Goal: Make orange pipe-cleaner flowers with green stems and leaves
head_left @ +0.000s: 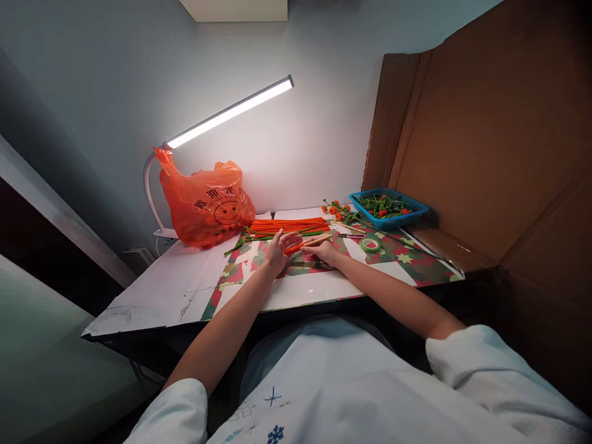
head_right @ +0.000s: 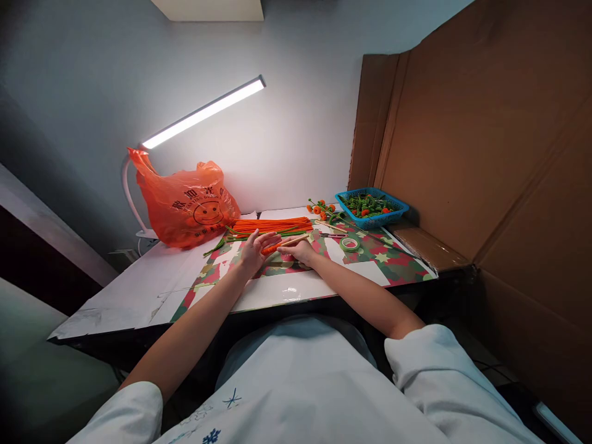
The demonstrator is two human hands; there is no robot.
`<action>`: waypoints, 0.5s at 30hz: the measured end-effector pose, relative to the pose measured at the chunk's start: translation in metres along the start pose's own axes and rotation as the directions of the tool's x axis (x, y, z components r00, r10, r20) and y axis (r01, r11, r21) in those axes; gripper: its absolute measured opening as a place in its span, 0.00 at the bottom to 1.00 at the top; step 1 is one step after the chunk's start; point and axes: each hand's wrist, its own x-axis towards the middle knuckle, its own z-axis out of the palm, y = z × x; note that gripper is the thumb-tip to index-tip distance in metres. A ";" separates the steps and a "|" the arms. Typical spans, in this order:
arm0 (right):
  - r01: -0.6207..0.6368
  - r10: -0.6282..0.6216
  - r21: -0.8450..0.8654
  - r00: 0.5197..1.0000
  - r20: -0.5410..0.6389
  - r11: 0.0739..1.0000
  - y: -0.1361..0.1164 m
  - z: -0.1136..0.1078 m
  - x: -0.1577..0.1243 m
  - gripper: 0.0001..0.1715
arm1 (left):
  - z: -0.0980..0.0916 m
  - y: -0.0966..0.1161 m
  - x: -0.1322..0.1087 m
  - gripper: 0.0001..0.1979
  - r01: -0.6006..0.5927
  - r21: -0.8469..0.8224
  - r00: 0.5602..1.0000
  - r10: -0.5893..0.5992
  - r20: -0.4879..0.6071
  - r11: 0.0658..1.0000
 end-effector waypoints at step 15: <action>0.349 -0.314 -0.259 0.935 0.166 0.901 0.000 0.003 -0.005 0.14 | 0.000 -0.015 0.004 0.12 -0.019 0.164 1.000 0.020 -0.003 0.986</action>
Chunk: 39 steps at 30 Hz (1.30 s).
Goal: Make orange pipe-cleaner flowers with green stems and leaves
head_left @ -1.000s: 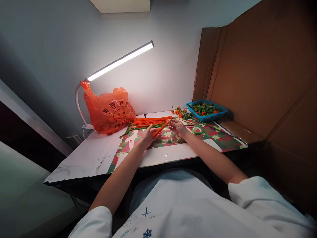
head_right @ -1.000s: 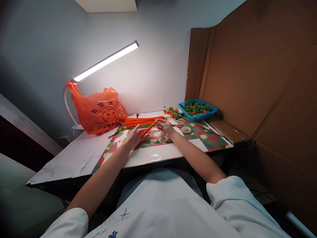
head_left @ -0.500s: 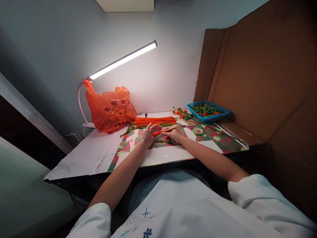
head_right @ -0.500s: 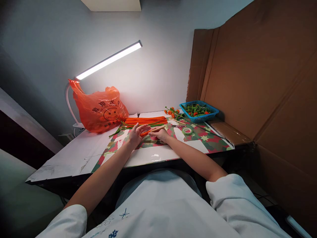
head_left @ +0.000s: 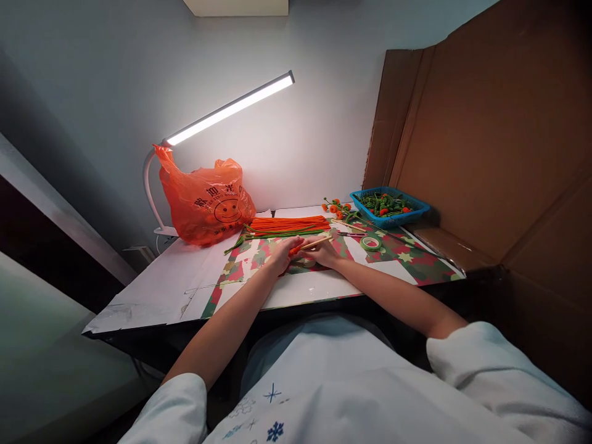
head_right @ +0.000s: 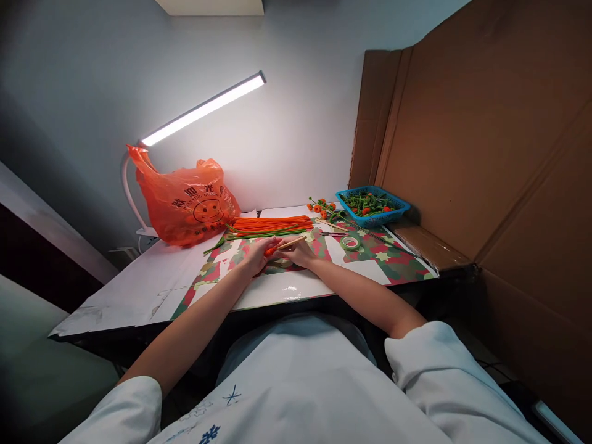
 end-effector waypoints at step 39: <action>-0.091 0.097 0.059 0.989 -0.112 0.994 -0.008 -0.040 0.010 0.19 | -0.004 -0.004 0.009 0.25 -0.178 0.082 0.978 0.186 -0.099 0.981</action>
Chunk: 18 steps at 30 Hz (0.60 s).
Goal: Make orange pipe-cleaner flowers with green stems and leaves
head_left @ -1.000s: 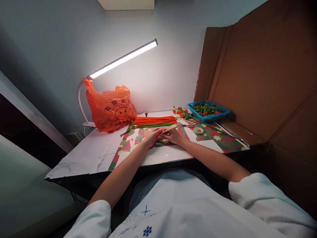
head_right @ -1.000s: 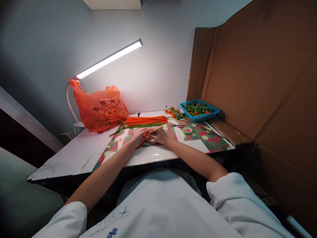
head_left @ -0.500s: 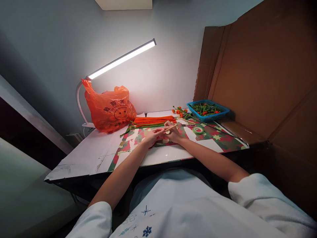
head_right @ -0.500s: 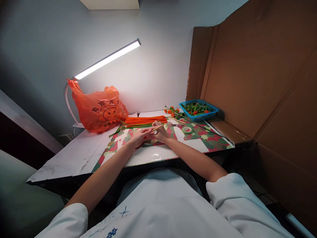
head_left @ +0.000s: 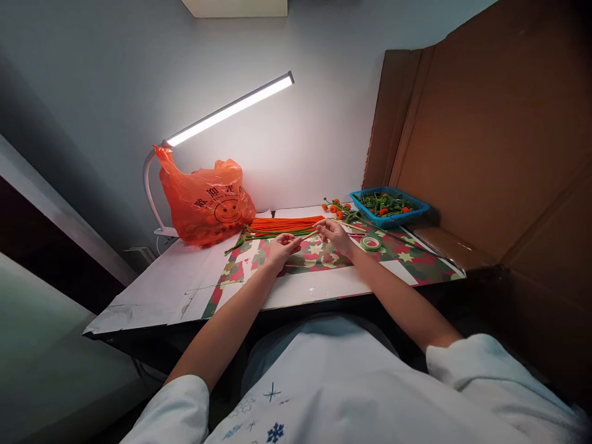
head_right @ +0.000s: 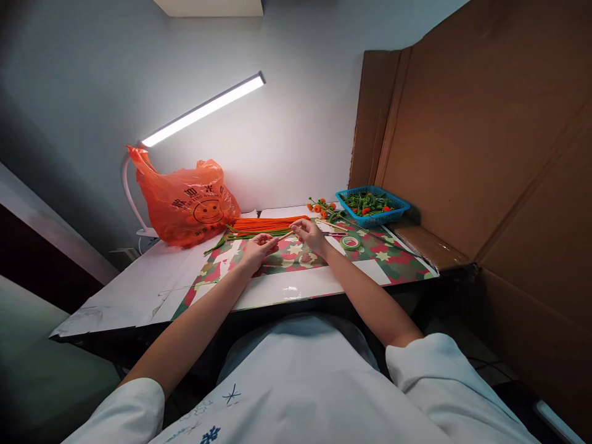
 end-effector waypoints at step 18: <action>-0.271 0.316 -0.174 0.888 0.335 0.947 0.007 0.004 -0.011 0.18 | -0.010 0.021 0.002 0.20 -0.418 -0.005 0.905 0.416 -0.093 0.908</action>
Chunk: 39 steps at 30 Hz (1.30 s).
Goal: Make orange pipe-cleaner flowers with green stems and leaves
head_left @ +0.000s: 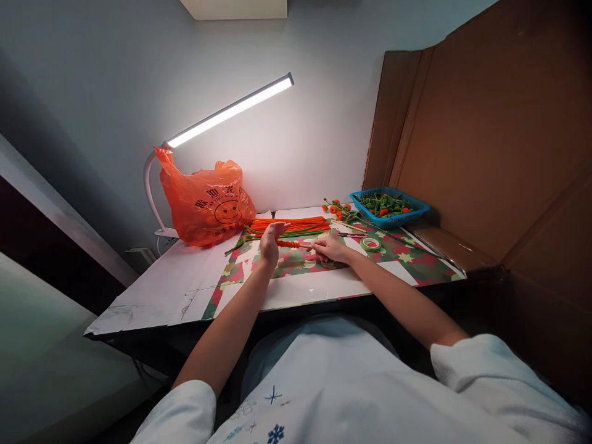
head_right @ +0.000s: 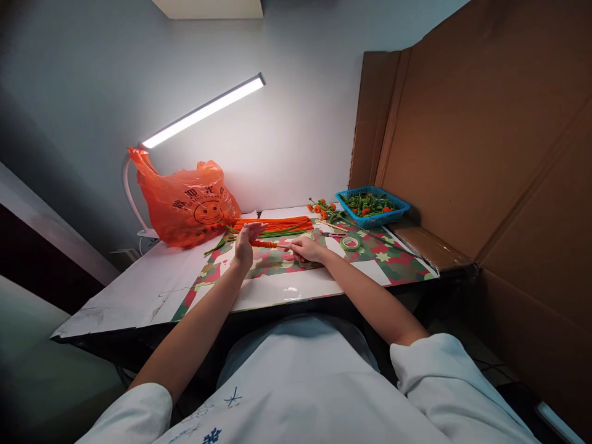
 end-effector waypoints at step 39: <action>0.159 -0.169 -0.131 0.983 -0.075 0.979 0.003 0.027 0.006 0.11 | -0.006 0.021 0.007 0.18 0.244 -0.538 0.963 -0.265 0.039 0.807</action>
